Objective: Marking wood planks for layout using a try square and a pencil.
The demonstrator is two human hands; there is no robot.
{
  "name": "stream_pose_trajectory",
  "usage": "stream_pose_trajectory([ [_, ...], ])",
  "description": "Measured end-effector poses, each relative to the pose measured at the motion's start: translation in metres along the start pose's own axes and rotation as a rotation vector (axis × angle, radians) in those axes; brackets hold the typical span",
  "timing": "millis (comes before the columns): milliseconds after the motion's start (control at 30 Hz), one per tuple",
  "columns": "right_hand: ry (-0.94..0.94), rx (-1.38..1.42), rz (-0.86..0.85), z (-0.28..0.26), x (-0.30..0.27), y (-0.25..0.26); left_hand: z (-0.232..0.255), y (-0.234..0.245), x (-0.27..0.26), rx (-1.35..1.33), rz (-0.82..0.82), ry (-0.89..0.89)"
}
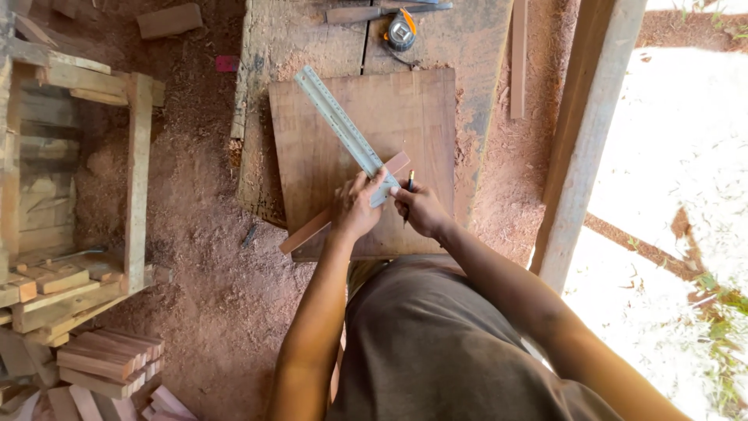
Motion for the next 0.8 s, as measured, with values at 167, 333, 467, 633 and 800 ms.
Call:
stream_pose_trajectory([
  [167, -0.082, 0.063, -0.024, 0.005, -0.002, -0.002, -0.003, -0.002, 0.002, 0.016, 0.03, -0.013],
  [333, -0.105, 0.076, -0.03, 0.011, 0.001, 0.0, -0.001, 0.0, 0.002, -0.008, 0.046, -0.016],
  [467, -0.109, 0.083, -0.022, 0.012, 0.002, 0.001, -0.001, 0.001, 0.003, -0.006, 0.056, -0.012],
  [633, -0.107, 0.069, -0.019, 0.013, 0.004, 0.002, 0.001, 0.003, 0.003, -0.004, 0.067, -0.02],
  [800, -0.097, 0.071, -0.022, 0.018, 0.006, 0.004, -0.005, -0.002, 0.004, -0.015, 0.077, -0.048],
])
Point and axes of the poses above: each hand's wrist, its own x-axis towards the middle knuckle, its own y-axis out of the back of the hand, z = x × y, the point moved 7 cm from there along x, towards the middle knuckle, and after that the axes turned 9 degrees about -x, right-handed, at the moved point
